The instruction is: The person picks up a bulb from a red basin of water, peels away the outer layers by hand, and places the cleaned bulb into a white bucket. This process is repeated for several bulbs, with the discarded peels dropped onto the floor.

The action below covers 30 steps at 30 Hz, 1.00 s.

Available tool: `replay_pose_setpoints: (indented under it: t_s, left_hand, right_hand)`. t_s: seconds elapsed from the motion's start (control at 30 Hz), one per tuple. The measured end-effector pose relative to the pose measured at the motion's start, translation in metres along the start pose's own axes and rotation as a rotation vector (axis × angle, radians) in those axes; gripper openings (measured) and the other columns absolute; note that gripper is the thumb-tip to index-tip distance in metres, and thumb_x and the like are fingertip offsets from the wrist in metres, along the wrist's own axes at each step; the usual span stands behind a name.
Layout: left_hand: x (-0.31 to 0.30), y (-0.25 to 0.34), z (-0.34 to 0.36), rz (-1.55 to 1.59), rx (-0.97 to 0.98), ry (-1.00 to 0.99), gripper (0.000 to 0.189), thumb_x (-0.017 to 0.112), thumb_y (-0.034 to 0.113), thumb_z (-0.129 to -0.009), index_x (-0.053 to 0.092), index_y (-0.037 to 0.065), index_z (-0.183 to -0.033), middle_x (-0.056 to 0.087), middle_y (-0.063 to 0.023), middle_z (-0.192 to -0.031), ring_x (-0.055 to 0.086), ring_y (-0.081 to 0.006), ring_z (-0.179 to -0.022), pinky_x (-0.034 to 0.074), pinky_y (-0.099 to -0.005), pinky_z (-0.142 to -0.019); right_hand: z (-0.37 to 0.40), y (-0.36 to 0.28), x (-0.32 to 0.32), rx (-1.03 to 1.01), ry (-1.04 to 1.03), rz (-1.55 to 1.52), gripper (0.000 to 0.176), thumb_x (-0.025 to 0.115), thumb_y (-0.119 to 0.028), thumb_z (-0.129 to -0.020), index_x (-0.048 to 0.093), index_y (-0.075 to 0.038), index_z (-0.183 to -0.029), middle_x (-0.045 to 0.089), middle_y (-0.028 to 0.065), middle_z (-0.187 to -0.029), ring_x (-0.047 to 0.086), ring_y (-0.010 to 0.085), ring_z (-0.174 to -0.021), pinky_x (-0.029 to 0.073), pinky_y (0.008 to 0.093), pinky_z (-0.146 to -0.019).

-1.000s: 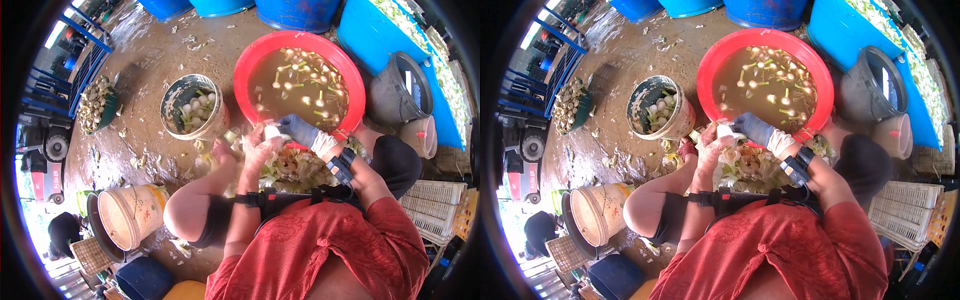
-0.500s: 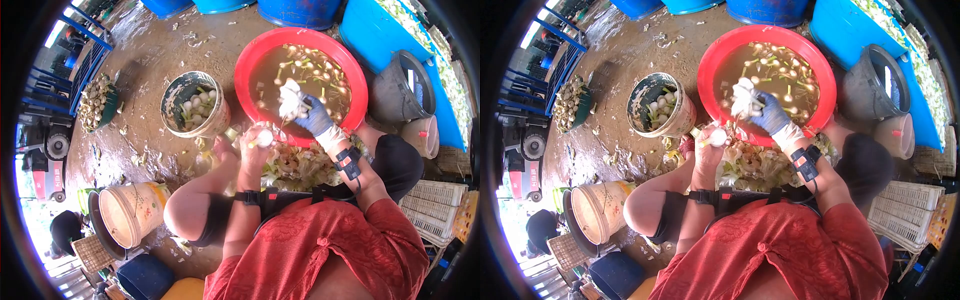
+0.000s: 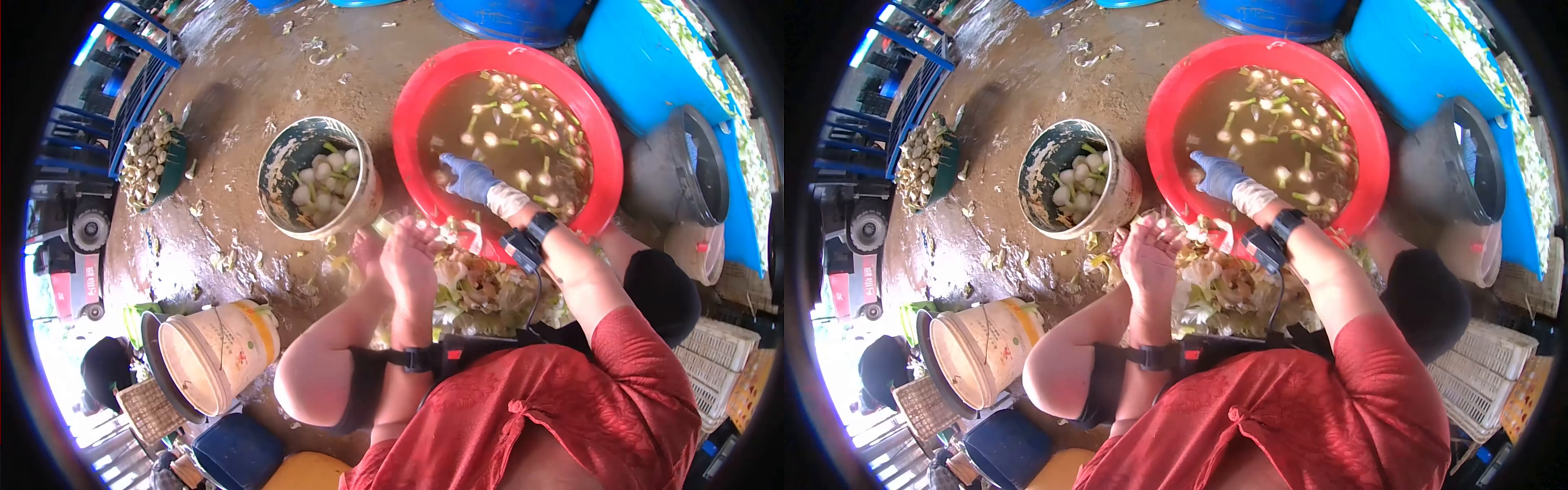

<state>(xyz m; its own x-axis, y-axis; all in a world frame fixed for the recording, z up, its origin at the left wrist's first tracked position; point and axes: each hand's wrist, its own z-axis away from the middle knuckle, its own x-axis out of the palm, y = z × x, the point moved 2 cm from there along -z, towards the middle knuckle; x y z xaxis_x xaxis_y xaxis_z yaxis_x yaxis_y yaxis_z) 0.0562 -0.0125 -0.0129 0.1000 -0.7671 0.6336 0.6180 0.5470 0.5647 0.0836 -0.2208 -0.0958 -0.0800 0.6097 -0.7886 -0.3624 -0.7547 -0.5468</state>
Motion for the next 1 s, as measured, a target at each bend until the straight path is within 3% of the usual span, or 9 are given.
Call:
replay_pose_setpoints:
  t_s: [0.13, 0.2, 0.33, 0.4, 0.5, 0.6, 0.63, 0.77, 1.0]
  left_hand:
    - [-0.008, -0.008, -0.012, -0.11, -0.072, -0.044, 0.017, 0.052, 0.02, -0.093, 0.055, 0.005, -0.099, 0.062, -0.0092, -0.09, 0.061, -0.0211, -0.078, 0.05, -0.0319, -0.067]
    - [-0.008, -0.009, -0.015, -0.107, -0.091, -0.029, 0.016, 0.052, 0.018, -0.093, 0.056, 0.004, -0.101, 0.063, -0.0102, -0.09, 0.063, -0.021, -0.078, 0.051, -0.0306, -0.065]
    - [-0.011, -0.007, -0.019, -0.102, -0.099, -0.035, 0.016, 0.052, 0.016, -0.093, 0.056, 0.004, -0.103, 0.063, -0.0099, -0.091, 0.063, -0.0202, -0.078, 0.052, -0.0305, -0.064]
    - [-0.011, -0.008, -0.02, -0.114, -0.1, -0.04, 0.016, 0.052, 0.016, -0.093, 0.056, 0.004, -0.104, 0.063, -0.0097, -0.091, 0.062, -0.02, -0.079, 0.052, -0.0305, -0.065]
    - [-0.01, -0.011, -0.015, -0.268, 0.025, 0.103, 0.02, 0.06, 0.014, -0.088, 0.059, 0.001, -0.102, 0.061, -0.0052, -0.087, 0.058, -0.0119, -0.074, 0.048, -0.0247, -0.065]
    - [-0.004, -0.007, -0.011, -0.522, 0.068, 0.058, 0.031, 0.055, 0.021, -0.092, 0.052, 0.004, -0.118, 0.061, -0.0082, -0.104, 0.059, -0.0155, -0.092, 0.049, -0.03, -0.077]
    - [0.001, -0.004, -0.007, -0.591, 0.034, 0.002, 0.039, 0.054, 0.023, -0.092, 0.048, 0.003, -0.125, 0.058, -0.0078, -0.111, 0.058, -0.015, -0.098, 0.047, -0.0299, -0.082]
    - [0.01, -0.016, -0.001, -0.355, 0.084, -0.262, 0.036, 0.051, 0.021, -0.094, 0.048, 0.003, -0.125, 0.06, -0.0075, -0.109, 0.06, -0.0149, -0.093, 0.05, -0.0297, -0.078]
    - [0.019, -0.009, 0.02, -0.462, 0.22, -0.254, 0.034, 0.052, 0.016, -0.094, 0.049, -0.003, -0.121, 0.061, -0.0098, -0.101, 0.064, -0.0175, -0.08, 0.054, -0.0295, -0.067]
  right_hand:
    - [-0.063, 0.017, 0.051, -0.013, 0.039, 0.284, 0.059, 0.062, -0.011, -0.079, 0.041, -0.008, -0.134, 0.061, 0.0184, -0.111, 0.062, 0.0316, -0.1, 0.05, 0.0412, -0.081]
    - [-0.079, 0.033, 0.082, 0.184, -0.165, 0.376, 0.046, 0.048, -0.018, -0.086, 0.046, -0.012, -0.131, 0.058, 0.0198, -0.118, 0.059, 0.0356, -0.105, 0.05, 0.0422, -0.084]
    - [-0.079, 0.074, 0.124, 0.007, -0.302, 0.353, 0.039, 0.054, -0.014, -0.084, 0.053, -0.011, -0.123, 0.062, 0.017, -0.111, 0.064, 0.0292, -0.095, 0.052, 0.0401, -0.079]
    - [-0.032, 0.046, 0.064, 0.134, -0.383, -0.538, 0.047, 0.062, -0.005, -0.077, 0.053, -0.006, -0.123, 0.063, 0.0123, -0.105, 0.063, 0.0176, -0.088, 0.053, 0.0323, -0.078]
    - [0.018, 0.005, 0.015, -0.071, -0.239, -1.01, 0.05, 0.063, -0.001, -0.076, 0.053, -0.007, -0.124, 0.061, 0.0055, -0.098, 0.059, 0.0137, -0.075, 0.053, 0.0278, -0.068]
    - [0.054, -0.032, -0.018, -0.341, -0.135, -0.887, 0.052, 0.061, 0.0, -0.078, 0.05, -0.008, -0.128, 0.062, 0.0053, -0.099, 0.059, 0.0128, -0.076, 0.053, 0.0271, -0.068]
    - [0.063, -0.035, -0.018, -0.275, -0.283, -1.049, 0.05, 0.062, -0.004, -0.08, 0.049, -0.008, -0.129, 0.062, 0.0054, -0.1, 0.059, 0.0118, -0.079, 0.053, 0.027, -0.071]
    - [0.096, -0.064, -0.038, -0.517, -0.113, -0.775, 0.05, 0.066, -0.012, -0.082, 0.049, -0.009, -0.129, 0.063, 0.0081, -0.1, 0.058, 0.0101, -0.078, 0.05, 0.0262, -0.071]
    - [0.122, -0.069, -0.047, -0.38, 0.222, -0.577, 0.034, 0.07, -0.014, -0.077, 0.063, -0.008, -0.109, 0.063, 0.0072, -0.077, 0.059, 0.0162, -0.068, 0.048, 0.0325, -0.064]
